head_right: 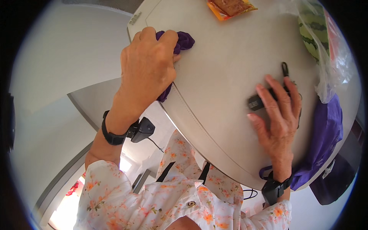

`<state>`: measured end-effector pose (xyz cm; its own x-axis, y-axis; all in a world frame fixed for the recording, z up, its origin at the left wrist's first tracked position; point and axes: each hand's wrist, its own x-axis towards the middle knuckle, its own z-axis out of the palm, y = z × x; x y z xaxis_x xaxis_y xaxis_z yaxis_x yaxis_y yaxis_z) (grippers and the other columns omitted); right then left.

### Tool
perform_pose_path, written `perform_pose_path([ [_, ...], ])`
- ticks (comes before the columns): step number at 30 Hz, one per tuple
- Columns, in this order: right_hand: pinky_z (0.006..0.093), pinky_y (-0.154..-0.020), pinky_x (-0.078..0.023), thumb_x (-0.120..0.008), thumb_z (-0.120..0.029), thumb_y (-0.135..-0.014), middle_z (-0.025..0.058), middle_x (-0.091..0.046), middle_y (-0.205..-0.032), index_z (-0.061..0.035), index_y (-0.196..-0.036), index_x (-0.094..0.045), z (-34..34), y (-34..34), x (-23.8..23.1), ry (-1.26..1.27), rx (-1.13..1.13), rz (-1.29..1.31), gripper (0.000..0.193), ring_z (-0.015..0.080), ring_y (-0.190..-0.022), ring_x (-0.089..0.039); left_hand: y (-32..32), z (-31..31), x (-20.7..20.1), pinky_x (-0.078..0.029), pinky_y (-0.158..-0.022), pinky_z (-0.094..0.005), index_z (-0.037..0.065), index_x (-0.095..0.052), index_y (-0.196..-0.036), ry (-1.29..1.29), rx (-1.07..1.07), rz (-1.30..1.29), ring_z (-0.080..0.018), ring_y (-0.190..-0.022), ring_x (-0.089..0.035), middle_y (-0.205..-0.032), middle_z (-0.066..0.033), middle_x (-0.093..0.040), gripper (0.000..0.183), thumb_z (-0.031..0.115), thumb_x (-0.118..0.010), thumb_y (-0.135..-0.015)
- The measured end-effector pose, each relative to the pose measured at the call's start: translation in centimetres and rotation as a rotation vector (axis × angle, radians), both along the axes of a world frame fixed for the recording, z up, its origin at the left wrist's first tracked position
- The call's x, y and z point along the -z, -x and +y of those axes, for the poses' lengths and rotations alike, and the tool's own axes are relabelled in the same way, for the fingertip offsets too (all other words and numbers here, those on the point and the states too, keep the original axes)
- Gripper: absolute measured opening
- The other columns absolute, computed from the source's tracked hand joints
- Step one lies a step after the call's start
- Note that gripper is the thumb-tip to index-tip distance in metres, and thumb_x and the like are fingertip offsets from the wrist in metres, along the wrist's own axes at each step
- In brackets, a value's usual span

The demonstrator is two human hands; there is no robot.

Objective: The recorder wipes down a dining table using a purple cloth, moving objects to clean underneath them.

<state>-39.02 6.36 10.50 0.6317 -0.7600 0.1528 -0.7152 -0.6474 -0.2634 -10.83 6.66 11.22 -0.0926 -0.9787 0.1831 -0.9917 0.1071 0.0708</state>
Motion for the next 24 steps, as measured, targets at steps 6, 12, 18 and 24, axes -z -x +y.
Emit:
perform_pose_path([
  [6, 0.0467, -0.111, -0.030, -0.057, -0.049, -0.091, 0.0116, -0.056, -0.135, -0.0102, -0.124, -0.065, -1.4, 4.5, 0.2, 0.099, 0.166, 0.091, 0.052, 0.0350, -0.133, -0.042, 0.3, 1.2, 0.2, -0.045, -0.054, -0.0403, 0.005, -0.061, -0.084, -0.049, 0.030, 0.058, -0.0314, -0.071, -0.058, -0.077, -0.0147, -0.052, 0.020, 0.007, -0.075, -0.070],
  [12, 0.0460, -0.112, -0.029, -0.055, -0.051, -0.092, 0.0113, -0.055, -0.136, -0.0103, -0.126, -0.064, -2.2, 6.0, 0.8, 0.126, 0.266, 0.056, 0.054, 0.0333, -0.135, -0.040, -0.2, 0.3, 0.4, -0.044, -0.053, -0.0397, 0.005, -0.059, -0.083, 0.028, 0.022, 0.027, -0.0303, -0.070, -0.057, -0.073, -0.0142, -0.050, 0.021, 0.006, -0.075, -0.069],
  [18, 0.0448, -0.112, -0.029, -0.057, -0.048, -0.092, 0.0088, -0.057, -0.135, -0.0107, -0.128, -0.063, -2.2, 6.8, 0.6, 0.191, 0.310, 0.062, 0.052, 0.0331, -0.134, -0.041, -0.1, 0.5, 0.5, -0.043, -0.052, -0.0414, 0.005, -0.057, -0.082, 0.017, 0.006, 0.045, -0.0306, -0.070, -0.054, -0.074, -0.0139, -0.047, 0.021, 0.006, -0.073, -0.069],
  [24, 0.0444, -0.108, -0.032, -0.065, -0.037, -0.089, 0.0097, -0.058, -0.133, -0.0061, -0.126, -0.063, -0.5, 5.1, -0.1, 0.192, 0.268, 0.059, 0.048, 0.0336, -0.128, -0.045, 2.1, 2.8, 0.2, -0.045, -0.046, -0.0324, 0.004, -0.055, -0.076, 0.044, 0.265, 0.112, -0.0274, -0.072, -0.052, -0.076, -0.0148, -0.048, 0.013, 0.004, -0.063, -0.066],
])
